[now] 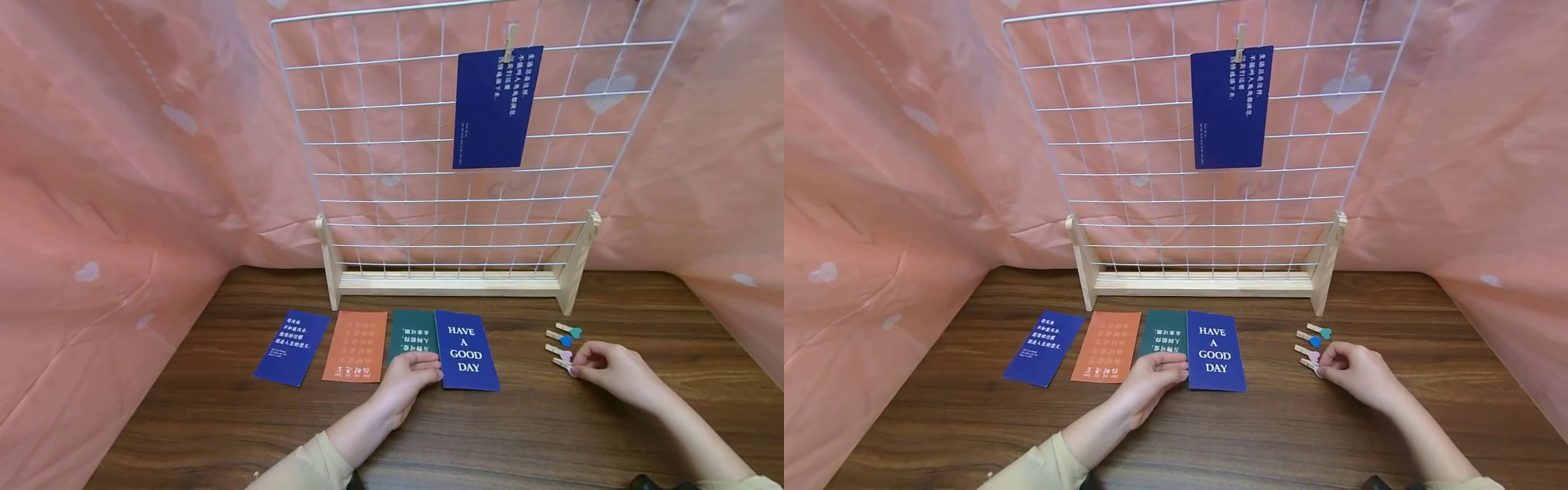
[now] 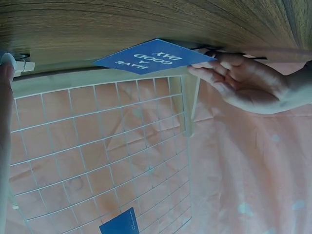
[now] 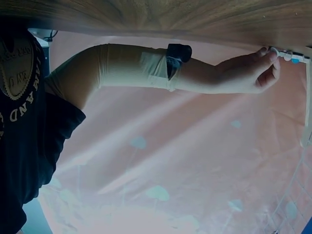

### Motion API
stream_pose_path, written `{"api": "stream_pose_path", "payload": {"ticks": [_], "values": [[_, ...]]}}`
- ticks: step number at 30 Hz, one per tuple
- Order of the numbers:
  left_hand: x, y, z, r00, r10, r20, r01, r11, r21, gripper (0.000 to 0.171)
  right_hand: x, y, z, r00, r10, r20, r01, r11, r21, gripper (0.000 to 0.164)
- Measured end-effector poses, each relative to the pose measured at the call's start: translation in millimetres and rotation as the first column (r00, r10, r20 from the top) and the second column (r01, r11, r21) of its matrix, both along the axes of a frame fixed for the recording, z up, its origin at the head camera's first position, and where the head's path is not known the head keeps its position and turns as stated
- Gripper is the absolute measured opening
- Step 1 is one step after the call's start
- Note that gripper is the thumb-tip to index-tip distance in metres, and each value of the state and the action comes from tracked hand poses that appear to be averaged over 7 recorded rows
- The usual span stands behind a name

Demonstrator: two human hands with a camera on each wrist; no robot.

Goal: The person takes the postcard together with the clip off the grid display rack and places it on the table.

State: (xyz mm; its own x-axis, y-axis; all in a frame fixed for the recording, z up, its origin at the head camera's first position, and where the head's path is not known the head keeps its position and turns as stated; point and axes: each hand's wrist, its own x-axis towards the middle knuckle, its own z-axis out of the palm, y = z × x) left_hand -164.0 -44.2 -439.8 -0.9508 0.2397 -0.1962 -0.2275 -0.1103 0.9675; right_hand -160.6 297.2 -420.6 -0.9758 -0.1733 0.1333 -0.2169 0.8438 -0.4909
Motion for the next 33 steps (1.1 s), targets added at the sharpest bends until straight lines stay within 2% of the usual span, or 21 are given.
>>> {"api": "stream_pose_path", "payload": {"ticks": [18, 23, 28, 33], "values": [[-7.5, -3.3, 7.2, 1.000, 0.000, 0.014, 0.000, 0.999, 0.055, 0.039, 2.2, -0.2, 1.2, 1.000, -0.021, -0.014, 0.021, 1.000, 0.005, 0.012], [-10.3, -5.1, 14.5, 1.000, -0.005, -0.003, 0.005, 0.997, 0.074, 0.038, 0.6, 1.3, 4.7, 1.000, -0.019, -0.012, 0.019, 1.000, 0.011, 0.011], [-15.8, -7.7, 25.9, 0.999, 0.003, -0.038, 0.000, 0.997, 0.075, 0.033, -2.0, 1.7, 14.3, 0.996, -0.022, -0.084, 0.023, 1.000, 0.011, 0.011], [-24.1, -9.5, 42.7, 0.996, 0.019, -0.082, -0.013, 0.997, 0.080, 0.031, -7.0, -1.6, 32.4, 0.990, -0.001, -0.140, 0.001, 1.000, 0.006, 0.010]]}}
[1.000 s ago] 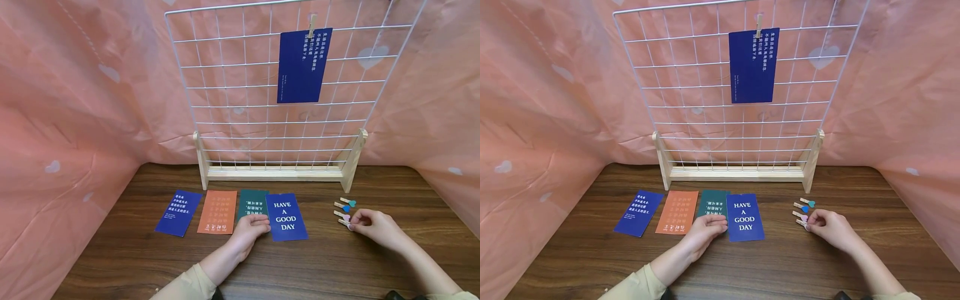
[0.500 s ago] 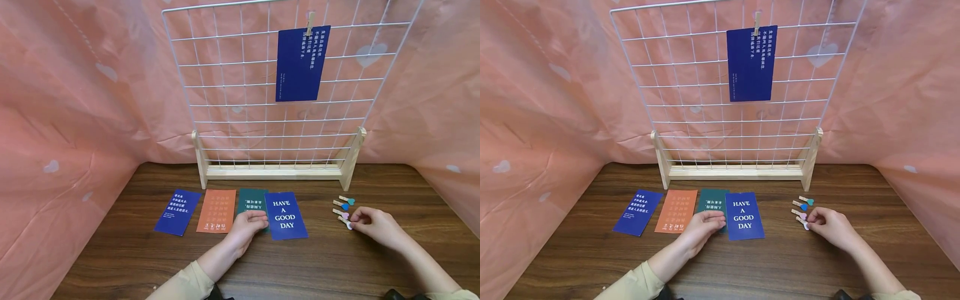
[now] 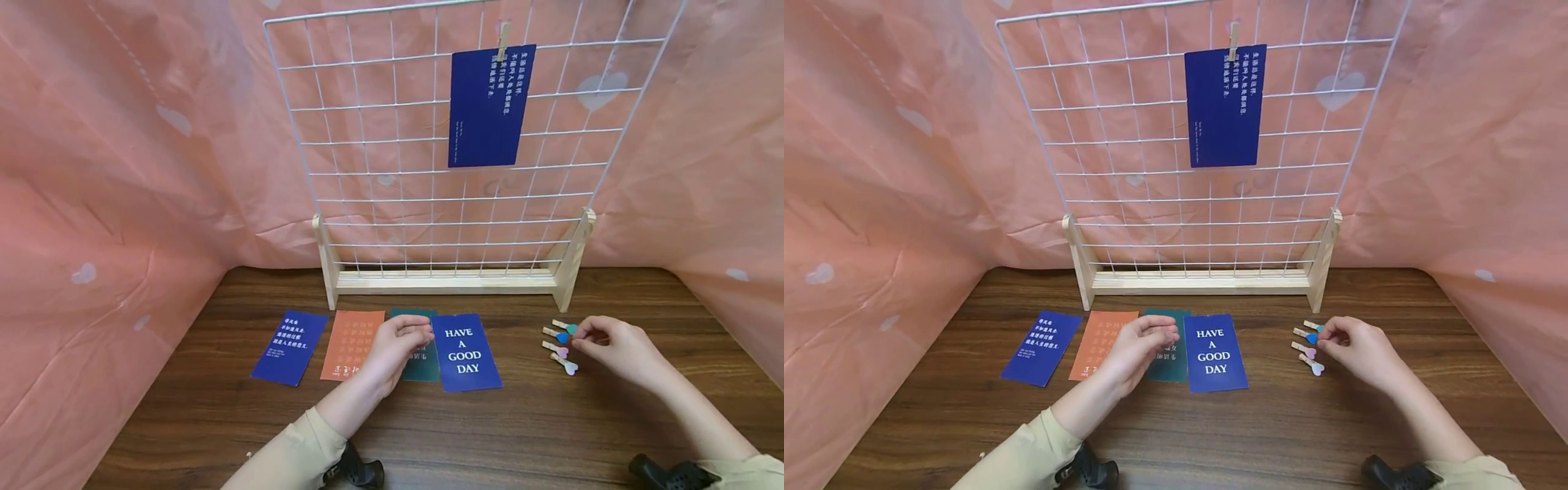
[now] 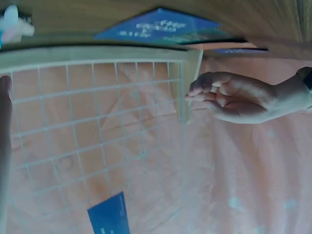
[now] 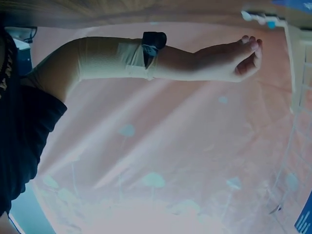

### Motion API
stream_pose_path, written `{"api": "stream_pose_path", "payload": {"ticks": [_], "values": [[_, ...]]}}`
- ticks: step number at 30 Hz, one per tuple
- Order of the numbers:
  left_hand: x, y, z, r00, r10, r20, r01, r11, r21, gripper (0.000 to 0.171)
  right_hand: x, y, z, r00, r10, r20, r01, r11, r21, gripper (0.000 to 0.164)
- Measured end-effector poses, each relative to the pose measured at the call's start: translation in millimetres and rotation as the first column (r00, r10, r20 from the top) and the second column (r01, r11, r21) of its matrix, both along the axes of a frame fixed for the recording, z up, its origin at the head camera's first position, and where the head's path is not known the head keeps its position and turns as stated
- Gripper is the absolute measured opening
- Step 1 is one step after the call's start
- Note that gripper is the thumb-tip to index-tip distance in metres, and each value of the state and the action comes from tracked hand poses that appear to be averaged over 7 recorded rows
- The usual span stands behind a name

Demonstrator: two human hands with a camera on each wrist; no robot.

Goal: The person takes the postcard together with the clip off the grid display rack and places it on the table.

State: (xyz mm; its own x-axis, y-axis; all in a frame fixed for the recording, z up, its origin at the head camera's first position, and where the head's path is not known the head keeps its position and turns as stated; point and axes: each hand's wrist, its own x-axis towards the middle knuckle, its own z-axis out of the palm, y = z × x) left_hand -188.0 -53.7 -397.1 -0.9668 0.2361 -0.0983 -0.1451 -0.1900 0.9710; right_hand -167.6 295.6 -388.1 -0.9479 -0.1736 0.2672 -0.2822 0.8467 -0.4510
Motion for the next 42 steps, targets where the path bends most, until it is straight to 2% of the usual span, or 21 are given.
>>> {"api": "stream_pose_path", "payload": {"ticks": [4, 8, 12, 17, 21, 24, 26, 30, 35, 42], "values": [[-10.7, 2.8, 17.8, 0.998, 0.032, -0.053, -0.029, 0.999, 0.040, 0.029, -7.2, -5.1, 22.5, 0.997, 0.033, -0.075, -0.033, 0.999, 0.005, 0.009], [-22.9, 7.0, 37.8, 0.985, 0.077, -0.155, -0.066, 0.995, 0.075, 0.027, -16.7, -14.5, 50.0, 0.985, 0.072, -0.154, -0.072, 0.997, 0.005, 0.008], [-35.1, 9.6, 55.8, 0.956, 0.110, -0.273, -0.088, 0.992, 0.092, 0.026, -25.6, -27.2, 81.7, 0.975, 0.087, -0.206, -0.087, 0.996, 0.008, 0.005], [-47.1, 10.0, 67.1, 0.912, 0.169, -0.373, -0.125, 0.982, 0.140, 0.025, -38.7, -44.1, 120.2, 0.956, 0.088, -0.280, -0.095, 0.995, -0.013, 0.003], [-53.6, 13.2, 72.7, 0.896, 0.189, -0.402, -0.129, 0.977, 0.172, 0.027, -48.5, -58.1, 145.1, 0.912, 0.079, -0.402, -0.110, 0.992, -0.055, 0.005], [-58.7, 16.9, 78.4, 0.887, 0.179, -0.425, -0.117, 0.979, 0.168, 0.031, -56.5, -67.6, 163.3, 0.869, 0.056, -0.492, -0.113, 0.990, -0.088, 0.009], [-62.7, 19.6, 83.5, 0.886, 0.165, -0.433, -0.101, 0.981, 0.168, 0.033, -62.2, -74.2, 177.0, 0.848, 0.034, -0.528, -0.113, 0.987, -0.118, 0.012], [-72.3, 25.4, 95.3, 0.885, 0.152, -0.441, -0.072, 0.979, 0.193, 0.036, -74.1, -87.9, 205.8, 0.832, -0.002, -0.556, -0.106, 0.981, -0.161, 0.020], [-82.1, 34.3, 108.2, 0.871, 0.150, -0.468, -0.042, 0.972, 0.232, 0.039, -87.3, -103.3, 240.2, 0.815, -0.035, -0.578, -0.085, 0.980, -0.180, 0.028], [-87.8, 44.9, 110.3, 0.878, 0.135, -0.460, -0.025, 0.971, 0.236, 0.042, -99.8, -118.1, 275.0, 0.809, -0.046, -0.586, -0.023, 0.994, -0.109, 0.037]]}}
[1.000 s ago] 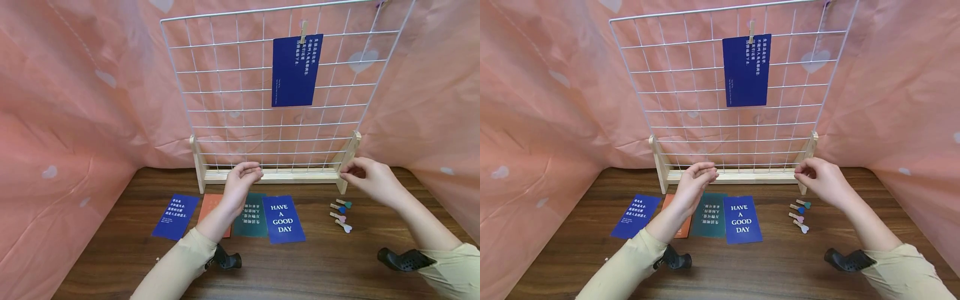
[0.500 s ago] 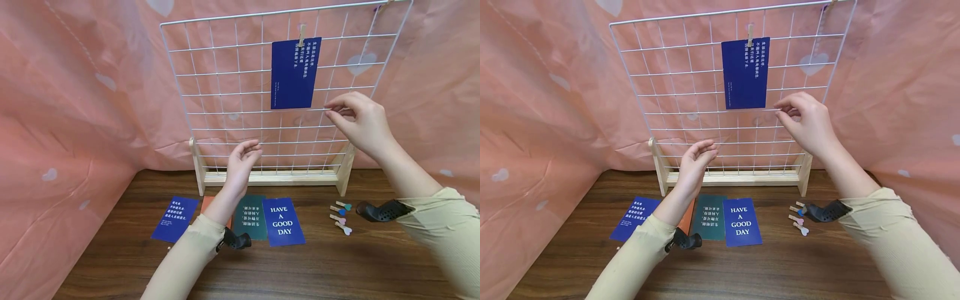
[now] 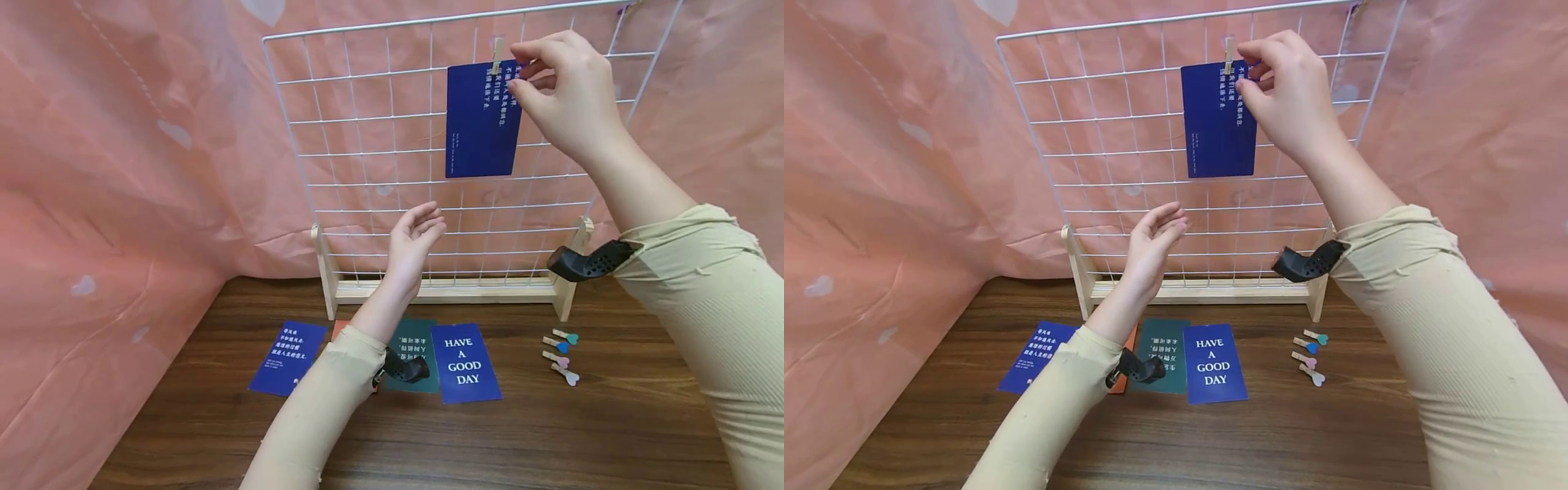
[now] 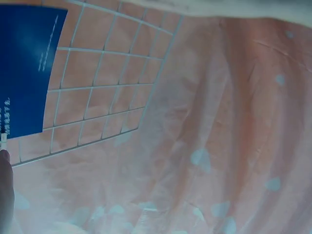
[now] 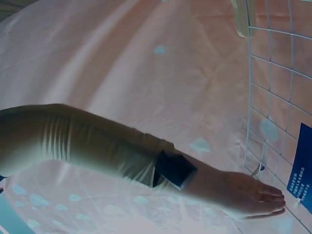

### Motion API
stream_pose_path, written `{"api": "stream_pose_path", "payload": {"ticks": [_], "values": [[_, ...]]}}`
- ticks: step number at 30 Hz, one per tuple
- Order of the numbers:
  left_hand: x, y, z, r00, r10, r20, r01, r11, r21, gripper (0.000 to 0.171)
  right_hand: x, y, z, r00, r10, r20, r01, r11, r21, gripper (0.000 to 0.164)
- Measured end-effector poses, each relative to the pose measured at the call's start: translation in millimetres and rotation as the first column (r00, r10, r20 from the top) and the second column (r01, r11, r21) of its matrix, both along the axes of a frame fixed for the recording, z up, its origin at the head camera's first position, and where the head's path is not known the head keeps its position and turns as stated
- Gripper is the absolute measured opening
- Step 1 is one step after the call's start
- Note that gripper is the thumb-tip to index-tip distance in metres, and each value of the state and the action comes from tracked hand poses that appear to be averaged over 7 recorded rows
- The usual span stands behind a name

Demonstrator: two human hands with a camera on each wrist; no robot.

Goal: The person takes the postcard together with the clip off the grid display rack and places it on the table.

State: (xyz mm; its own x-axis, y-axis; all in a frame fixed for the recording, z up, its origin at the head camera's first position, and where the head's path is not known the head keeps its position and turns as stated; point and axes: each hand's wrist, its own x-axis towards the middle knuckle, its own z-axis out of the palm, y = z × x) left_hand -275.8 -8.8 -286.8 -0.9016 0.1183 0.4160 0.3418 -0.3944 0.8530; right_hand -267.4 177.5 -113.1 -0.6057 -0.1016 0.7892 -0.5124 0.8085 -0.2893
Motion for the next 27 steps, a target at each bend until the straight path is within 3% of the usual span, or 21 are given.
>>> {"api": "stream_pose_path", "payload": {"ticks": [6, 11, 27], "values": [[-5.8, 9.3, 7.1, 1.000, -0.016, -0.001, 0.016, 1.000, -0.012, 0.046, -7.1, -4.5, 21.8, 0.997, -0.072, -0.004, 0.072, 0.990, 0.125, 0.038], [-8.2, 15.2, 15.9, 1.000, -0.020, -0.006, 0.020, 0.999, -0.029, 0.047, -11.2, -7.8, 33.0, 0.996, -0.093, 0.011, 0.090, 0.981, 0.169, 0.038], [-10.9, 26.4, 31.8, 0.999, 0.025, 0.030, -0.026, 0.999, 0.027, 0.050, -11.7, -11.7, 34.0, 0.990, -0.131, 0.045, 0.122, 0.979, 0.165, 0.034]]}}
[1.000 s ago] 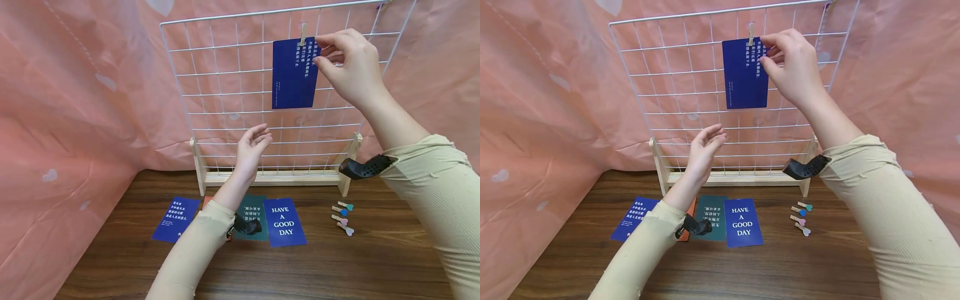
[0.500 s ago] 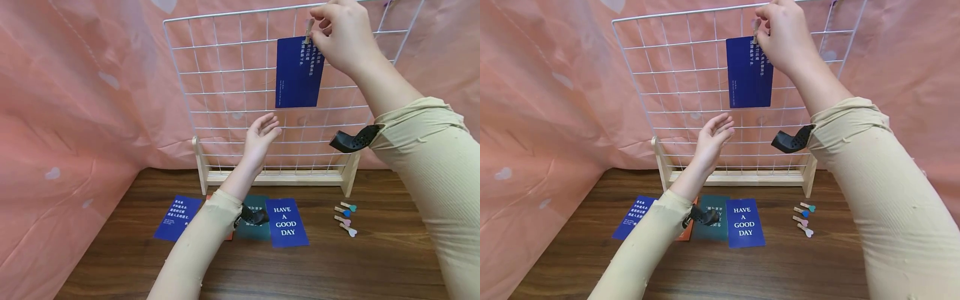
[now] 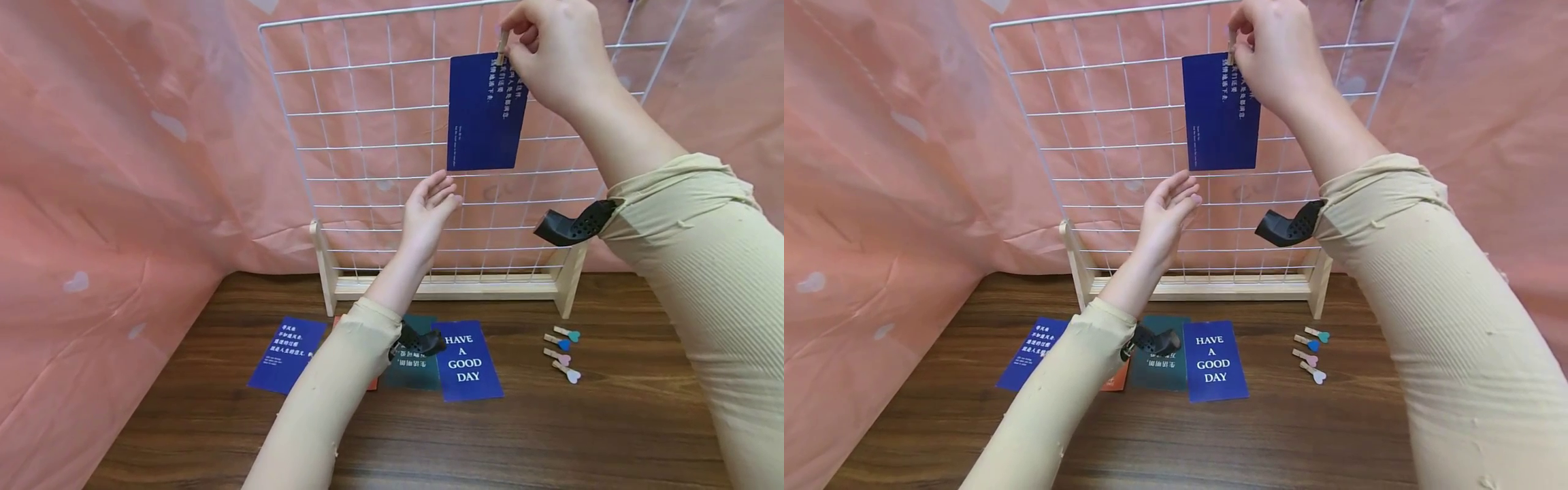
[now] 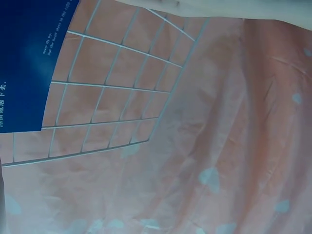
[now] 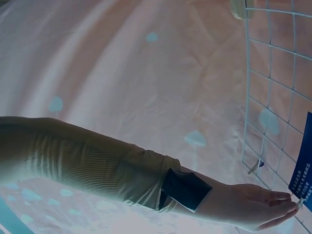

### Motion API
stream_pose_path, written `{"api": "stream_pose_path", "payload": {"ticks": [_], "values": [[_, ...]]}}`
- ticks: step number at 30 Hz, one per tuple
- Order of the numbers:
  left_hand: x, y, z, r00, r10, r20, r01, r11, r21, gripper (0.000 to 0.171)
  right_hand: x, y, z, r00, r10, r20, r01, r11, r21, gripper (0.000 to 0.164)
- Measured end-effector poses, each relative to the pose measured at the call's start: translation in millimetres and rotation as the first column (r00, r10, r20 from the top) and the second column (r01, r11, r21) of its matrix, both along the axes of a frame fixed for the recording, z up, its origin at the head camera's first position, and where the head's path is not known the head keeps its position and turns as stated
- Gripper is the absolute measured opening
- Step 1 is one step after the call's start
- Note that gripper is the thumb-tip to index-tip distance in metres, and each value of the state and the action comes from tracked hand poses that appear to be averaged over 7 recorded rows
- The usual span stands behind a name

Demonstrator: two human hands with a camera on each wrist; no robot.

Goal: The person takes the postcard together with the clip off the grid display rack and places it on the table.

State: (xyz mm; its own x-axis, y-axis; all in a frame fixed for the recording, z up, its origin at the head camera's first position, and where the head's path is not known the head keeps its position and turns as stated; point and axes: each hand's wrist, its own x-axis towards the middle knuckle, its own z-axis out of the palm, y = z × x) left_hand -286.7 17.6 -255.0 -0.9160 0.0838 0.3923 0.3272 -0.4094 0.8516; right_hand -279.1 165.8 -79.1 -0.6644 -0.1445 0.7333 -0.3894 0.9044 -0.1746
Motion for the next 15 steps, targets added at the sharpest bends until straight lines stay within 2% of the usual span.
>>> {"api": "stream_pose_path", "payload": {"ticks": [5, 11, 15], "values": [[-0.8, 0.4, 2.6, 1.000, 0.023, 0.017, -0.023, 1.000, -0.020, 0.050, -0.7, -2.3, -0.8, 1.000, -0.002, -0.009, 0.002, 1.000, -0.004, 0.033], [-2.8, 2.6, 5.6, 0.998, 0.057, 0.019, -0.057, 0.998, -0.031, 0.038, -0.3, -2.0, -2.4, 0.999, 0.012, -0.034, -0.012, 1.000, -0.011, 0.031], [-3.6, 5.0, 6.6, 0.997, 0.073, 0.017, -0.073, 0.997, -0.002, 0.032, -0.7, -1.3, -1.9, 0.996, 0.022, -0.081, -0.022, 1.000, 0.003, 0.030]]}}
